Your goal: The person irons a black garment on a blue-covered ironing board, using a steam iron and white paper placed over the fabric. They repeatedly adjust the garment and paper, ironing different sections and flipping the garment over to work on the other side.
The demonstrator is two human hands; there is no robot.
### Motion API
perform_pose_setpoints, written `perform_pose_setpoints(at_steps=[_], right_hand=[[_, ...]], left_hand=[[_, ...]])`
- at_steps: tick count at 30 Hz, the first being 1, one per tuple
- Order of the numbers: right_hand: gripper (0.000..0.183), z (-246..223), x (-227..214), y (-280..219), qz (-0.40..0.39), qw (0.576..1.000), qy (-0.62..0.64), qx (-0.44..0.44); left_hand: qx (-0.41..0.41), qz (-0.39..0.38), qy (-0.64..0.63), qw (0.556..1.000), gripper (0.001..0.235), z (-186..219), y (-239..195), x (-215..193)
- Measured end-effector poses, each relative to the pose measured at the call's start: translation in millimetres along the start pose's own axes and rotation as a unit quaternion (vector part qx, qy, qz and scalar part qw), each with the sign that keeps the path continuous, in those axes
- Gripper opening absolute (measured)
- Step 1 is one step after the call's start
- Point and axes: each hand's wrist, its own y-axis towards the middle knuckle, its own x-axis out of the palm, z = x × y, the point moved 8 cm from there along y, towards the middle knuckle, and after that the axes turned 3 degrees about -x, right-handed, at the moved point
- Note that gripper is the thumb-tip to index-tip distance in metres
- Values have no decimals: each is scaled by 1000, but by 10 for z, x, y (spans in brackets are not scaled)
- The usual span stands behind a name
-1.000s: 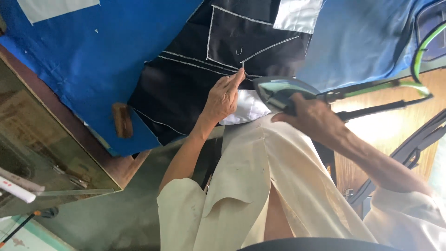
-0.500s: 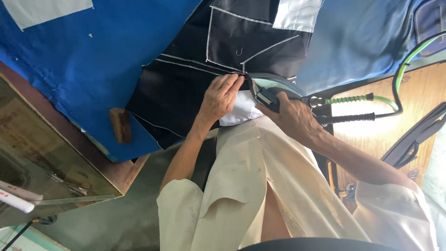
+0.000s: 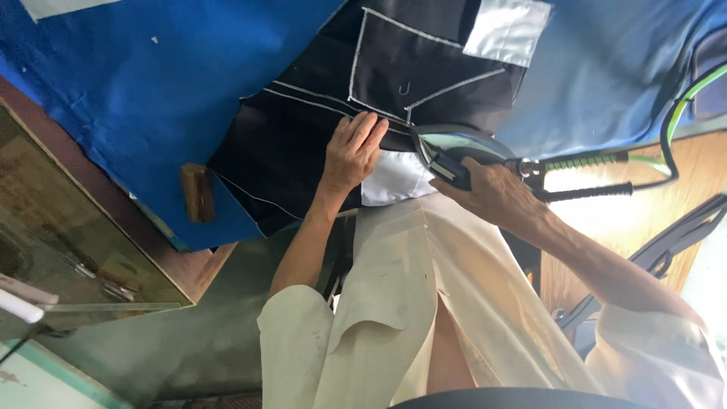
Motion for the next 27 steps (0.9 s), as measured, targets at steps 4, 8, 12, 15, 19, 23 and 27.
perform_pose_setpoints(at_steps=[4, 8, 12, 15, 19, 23, 27], right_hand=[[49, -82, 2, 45, -7, 1000, 12, -20], [58, -159, 72, 89, -33, 999, 16, 6], [55, -227, 143, 149, -6, 999, 35, -5], [51, -207, 233, 163, -21, 999, 37, 2], [57, -168, 290, 174, -31, 997, 59, 26], [63, -103, 415, 260, -24, 997, 69, 33], [73, -39, 533, 287, -58, 994, 59, 65]], left_hand=[[-48, 11, -52, 997, 36, 0, -3, -33], [-80, 15, -76, 994, 35, -24, -27, -18], [-115, 23, -130, 985, 38, -126, -34, -93], [-127, 38, -143, 981, 40, -210, -55, -89], [-217, 62, -200, 953, 36, -360, -155, -19], [-258, 65, -221, 938, 33, -451, -190, 26], [-291, 66, -251, 921, 33, -502, -250, 77]])
